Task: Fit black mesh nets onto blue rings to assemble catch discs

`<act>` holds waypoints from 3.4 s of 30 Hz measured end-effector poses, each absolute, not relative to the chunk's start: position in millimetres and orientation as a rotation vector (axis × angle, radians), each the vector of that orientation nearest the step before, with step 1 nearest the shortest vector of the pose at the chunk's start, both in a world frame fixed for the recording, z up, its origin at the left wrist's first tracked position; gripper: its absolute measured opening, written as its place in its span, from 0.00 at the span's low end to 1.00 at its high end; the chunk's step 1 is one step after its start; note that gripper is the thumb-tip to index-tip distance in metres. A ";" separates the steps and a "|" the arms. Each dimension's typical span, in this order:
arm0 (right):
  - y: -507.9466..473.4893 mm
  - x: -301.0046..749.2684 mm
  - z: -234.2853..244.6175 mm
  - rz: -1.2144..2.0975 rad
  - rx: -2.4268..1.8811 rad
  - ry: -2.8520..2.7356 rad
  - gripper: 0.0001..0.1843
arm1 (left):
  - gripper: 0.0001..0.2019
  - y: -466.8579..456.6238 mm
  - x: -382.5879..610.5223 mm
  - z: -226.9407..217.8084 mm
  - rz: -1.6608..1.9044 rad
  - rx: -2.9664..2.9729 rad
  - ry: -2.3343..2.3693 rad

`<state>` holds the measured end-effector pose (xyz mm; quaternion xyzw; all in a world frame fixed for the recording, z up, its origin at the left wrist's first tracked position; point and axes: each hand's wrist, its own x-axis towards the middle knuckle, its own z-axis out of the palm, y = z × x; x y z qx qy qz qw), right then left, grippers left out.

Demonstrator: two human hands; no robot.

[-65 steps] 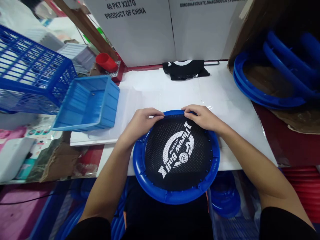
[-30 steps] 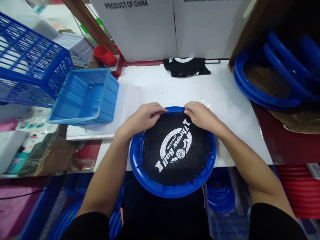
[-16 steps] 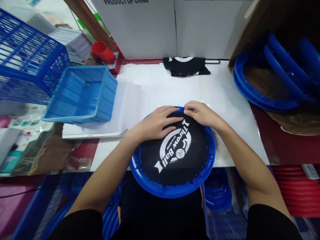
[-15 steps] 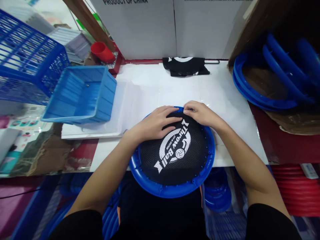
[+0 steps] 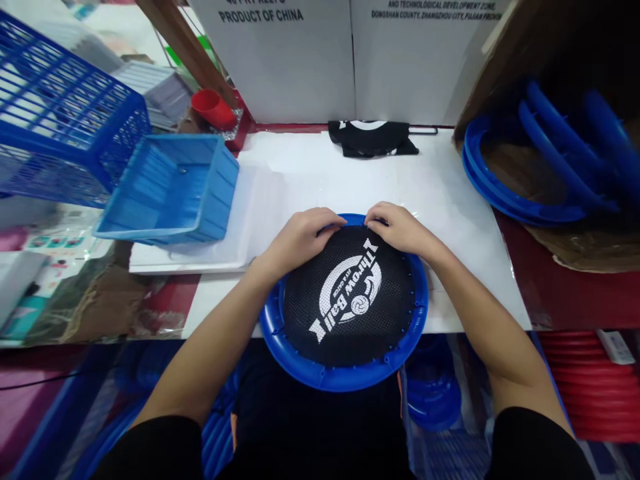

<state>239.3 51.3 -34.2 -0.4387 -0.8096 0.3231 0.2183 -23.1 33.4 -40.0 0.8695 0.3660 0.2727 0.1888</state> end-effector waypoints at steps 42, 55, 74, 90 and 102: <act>56.9 209.7 -33.3 0.788 -1.253 -2.294 0.09 | 0.12 53.8 -20.6 -27.5 0.584 2.174 1.209; 62.8 235.1 -35.2 1.051 -1.199 -2.233 0.04 | 0.18 33.2 -14.5 -31.0 0.417 2.487 0.855; 58.2 309.4 -15.6 0.449 -1.560 -2.302 0.23 | 0.13 26.7 -40.7 -29.4 0.595 2.453 1.325; 29.7 277.4 -3.0 1.079 -1.029 -2.493 0.15 | 0.21 9.7 -26.6 -13.5 0.213 2.288 0.763; 42.7 286.1 -11.8 1.252 -0.970 -2.491 0.09 | 0.09 9.4 -31.6 -9.7 0.402 2.230 0.919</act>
